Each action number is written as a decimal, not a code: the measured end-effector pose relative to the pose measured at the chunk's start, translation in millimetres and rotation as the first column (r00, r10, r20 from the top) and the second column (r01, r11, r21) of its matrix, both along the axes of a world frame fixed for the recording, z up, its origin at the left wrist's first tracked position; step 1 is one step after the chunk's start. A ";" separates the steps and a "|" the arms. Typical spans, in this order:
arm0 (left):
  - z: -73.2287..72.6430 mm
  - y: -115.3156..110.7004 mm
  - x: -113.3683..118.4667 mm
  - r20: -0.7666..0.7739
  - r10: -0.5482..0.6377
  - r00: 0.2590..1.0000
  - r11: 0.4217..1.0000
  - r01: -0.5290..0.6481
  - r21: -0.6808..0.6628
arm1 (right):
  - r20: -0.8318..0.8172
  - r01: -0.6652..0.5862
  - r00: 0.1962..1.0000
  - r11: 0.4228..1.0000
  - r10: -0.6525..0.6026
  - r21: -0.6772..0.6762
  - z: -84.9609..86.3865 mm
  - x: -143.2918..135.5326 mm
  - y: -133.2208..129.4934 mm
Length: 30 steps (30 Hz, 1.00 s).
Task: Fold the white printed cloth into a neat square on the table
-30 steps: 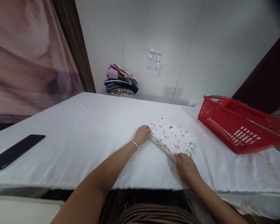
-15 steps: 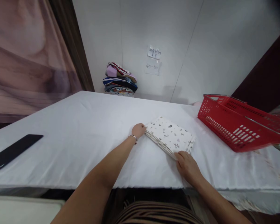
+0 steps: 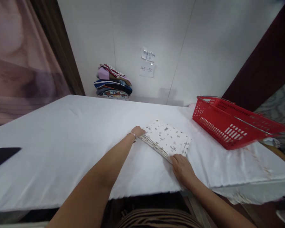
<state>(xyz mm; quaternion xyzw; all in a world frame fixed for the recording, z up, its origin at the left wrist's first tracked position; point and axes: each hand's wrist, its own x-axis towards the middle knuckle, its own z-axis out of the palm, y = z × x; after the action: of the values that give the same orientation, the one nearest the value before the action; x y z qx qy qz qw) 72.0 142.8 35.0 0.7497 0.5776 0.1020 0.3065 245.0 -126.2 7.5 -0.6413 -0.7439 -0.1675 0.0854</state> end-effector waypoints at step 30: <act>-12.6 -54.1 -93.4 0.083 0.137 0.987 0.989 -0.141 0.052 | -0.177 -0.097 0.976 0.978 0.130 0.183 -19.6 4.5 14.9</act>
<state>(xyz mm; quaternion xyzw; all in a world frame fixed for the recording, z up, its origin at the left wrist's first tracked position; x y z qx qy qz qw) -21.4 88.7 22.4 0.7115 0.6127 0.1693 0.2994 249.5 -111.3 -12.1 -0.6006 -0.7507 -0.1651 0.2202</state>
